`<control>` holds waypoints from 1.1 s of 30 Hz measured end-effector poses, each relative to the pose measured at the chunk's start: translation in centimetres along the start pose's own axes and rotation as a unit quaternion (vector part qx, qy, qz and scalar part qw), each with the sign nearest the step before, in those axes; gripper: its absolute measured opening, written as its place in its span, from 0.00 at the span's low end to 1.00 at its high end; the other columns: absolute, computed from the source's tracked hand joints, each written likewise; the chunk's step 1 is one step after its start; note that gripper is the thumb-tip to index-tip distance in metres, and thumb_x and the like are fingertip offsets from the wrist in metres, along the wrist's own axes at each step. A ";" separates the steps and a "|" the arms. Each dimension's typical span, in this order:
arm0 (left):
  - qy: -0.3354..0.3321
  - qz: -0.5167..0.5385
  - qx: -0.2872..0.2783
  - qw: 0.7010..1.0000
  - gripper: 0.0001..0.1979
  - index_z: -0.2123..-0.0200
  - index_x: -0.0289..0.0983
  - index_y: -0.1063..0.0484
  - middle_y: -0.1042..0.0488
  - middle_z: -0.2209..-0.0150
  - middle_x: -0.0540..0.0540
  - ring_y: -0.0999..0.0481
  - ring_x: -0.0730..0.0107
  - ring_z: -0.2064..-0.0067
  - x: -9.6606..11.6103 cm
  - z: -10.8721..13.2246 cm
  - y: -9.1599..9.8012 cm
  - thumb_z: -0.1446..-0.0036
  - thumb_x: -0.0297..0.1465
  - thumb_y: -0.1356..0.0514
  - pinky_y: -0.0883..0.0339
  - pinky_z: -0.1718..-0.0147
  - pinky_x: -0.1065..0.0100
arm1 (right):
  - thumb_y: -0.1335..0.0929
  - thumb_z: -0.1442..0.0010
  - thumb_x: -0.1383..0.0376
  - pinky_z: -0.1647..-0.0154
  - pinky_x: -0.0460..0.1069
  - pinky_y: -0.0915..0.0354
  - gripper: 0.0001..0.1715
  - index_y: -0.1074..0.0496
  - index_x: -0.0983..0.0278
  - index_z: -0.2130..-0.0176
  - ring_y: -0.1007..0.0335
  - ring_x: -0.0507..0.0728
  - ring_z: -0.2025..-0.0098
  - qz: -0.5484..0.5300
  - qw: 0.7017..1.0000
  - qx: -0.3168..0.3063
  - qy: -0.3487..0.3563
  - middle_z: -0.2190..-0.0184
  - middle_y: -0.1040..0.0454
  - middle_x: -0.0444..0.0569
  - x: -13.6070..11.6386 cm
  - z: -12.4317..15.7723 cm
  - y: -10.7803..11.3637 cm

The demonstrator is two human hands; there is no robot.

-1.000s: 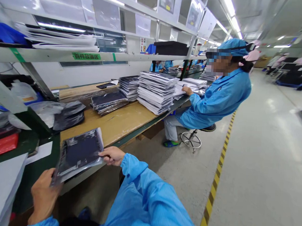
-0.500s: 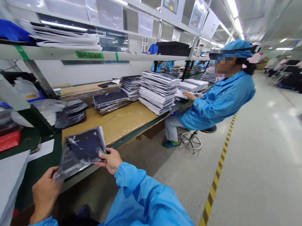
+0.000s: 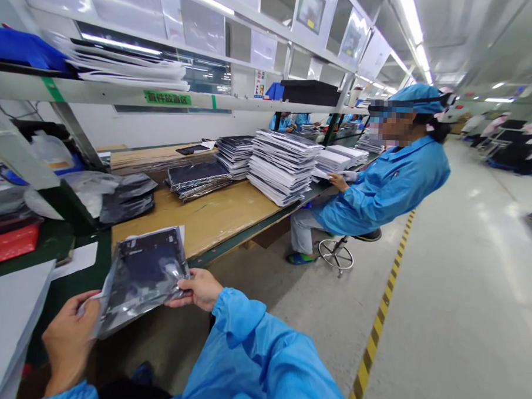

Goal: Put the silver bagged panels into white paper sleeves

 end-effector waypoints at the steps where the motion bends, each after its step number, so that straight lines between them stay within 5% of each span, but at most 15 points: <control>1: 0.001 -0.001 0.001 1.000 0.14 0.65 0.39 0.27 0.36 0.81 0.51 0.35 0.65 0.76 0.0 0.0 0.1 0.48 0.38 0.48 0.42 0.72 0.67 | 0.26 0.42 0.68 0.71 0.46 0.24 0.12 0.30 0.68 0.60 0.21 0.55 0.73 0.008 1.000 -0.004 0.014 0.74 0.23 0.46 0.0 0.1 0.3; 8: 0.049 0.069 0.024 0.996 0.16 0.57 0.37 0.26 0.26 0.74 0.47 0.25 0.60 0.69 -2.1 -0.7 -1.1 0.47 0.36 0.45 0.35 0.70 0.65 | 0.23 0.50 0.63 0.76 0.45 0.26 0.19 0.29 0.65 0.60 0.26 0.52 0.75 -0.002 0.989 0.046 0.140 0.73 0.25 0.43 -2.4 2.0 2.5; 12: 0.069 0.167 0.016 0.983 0.22 0.49 0.36 0.29 0.23 0.65 0.45 0.25 0.67 0.75 -3.3 -1.2 -2.1 0.47 0.35 0.46 0.32 0.74 0.67 | 0.23 0.51 0.64 0.76 0.45 0.26 0.21 0.30 0.61 0.58 0.25 0.52 0.74 -0.001 0.972 0.123 0.201 0.71 0.24 0.42 -3.0 4.0 5.5; 19: 0.062 0.244 0.014 0.968 0.22 0.51 0.34 0.27 0.25 0.65 0.45 0.33 0.75 0.78 -4.5 -3.9 -2.5 0.48 0.36 0.43 0.36 0.78 0.72 | 0.20 0.57 0.66 0.75 0.44 0.25 0.21 0.27 0.62 0.64 0.23 0.53 0.73 0.008 0.959 0.219 0.180 0.72 0.22 0.43 -0.9 6.0 10.8; 22: -0.001 0.151 0.099 0.984 0.19 0.52 0.34 0.26 0.25 0.60 0.41 0.27 0.63 0.64 -3.8 -5.2 -2.0 0.44 0.36 0.44 0.29 0.63 0.61 | 0.20 0.56 0.64 0.75 0.45 0.24 0.20 0.26 0.63 0.63 0.21 0.54 0.72 0.020 0.966 0.198 0.166 0.71 0.20 0.44 -0.6 6.6 11.1; 26: -0.130 -0.017 0.203 0.970 0.22 0.49 0.32 0.27 0.35 0.44 0.31 0.35 0.46 0.43 -0.4 -3.9 -2.1 0.44 0.39 0.39 0.40 0.44 0.48 | 0.21 0.53 0.58 0.77 0.46 0.24 0.19 0.24 0.64 0.63 0.20 0.57 0.73 0.050 0.975 0.165 0.143 0.71 0.20 0.48 -1.1 6.9 11.2; 33: -0.246 -0.163 0.067 0.953 0.21 0.48 0.38 0.26 0.31 0.47 0.35 0.33 0.46 0.47 3.8 2.5 -5.4 0.46 0.34 0.36 0.40 0.52 0.50 | 0.18 0.62 0.51 0.79 0.43 0.30 0.28 0.24 0.67 0.68 0.30 0.51 0.79 0.104 0.971 0.152 0.154 0.80 0.25 0.44 -1.6 6.5 10.9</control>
Point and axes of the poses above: each hand's wrist, its own z-axis away from the middle knuckle, its own y-axis out of the back of the hand, x = y × z, the point moved 2 cm from there along -z, towards the middle knuckle
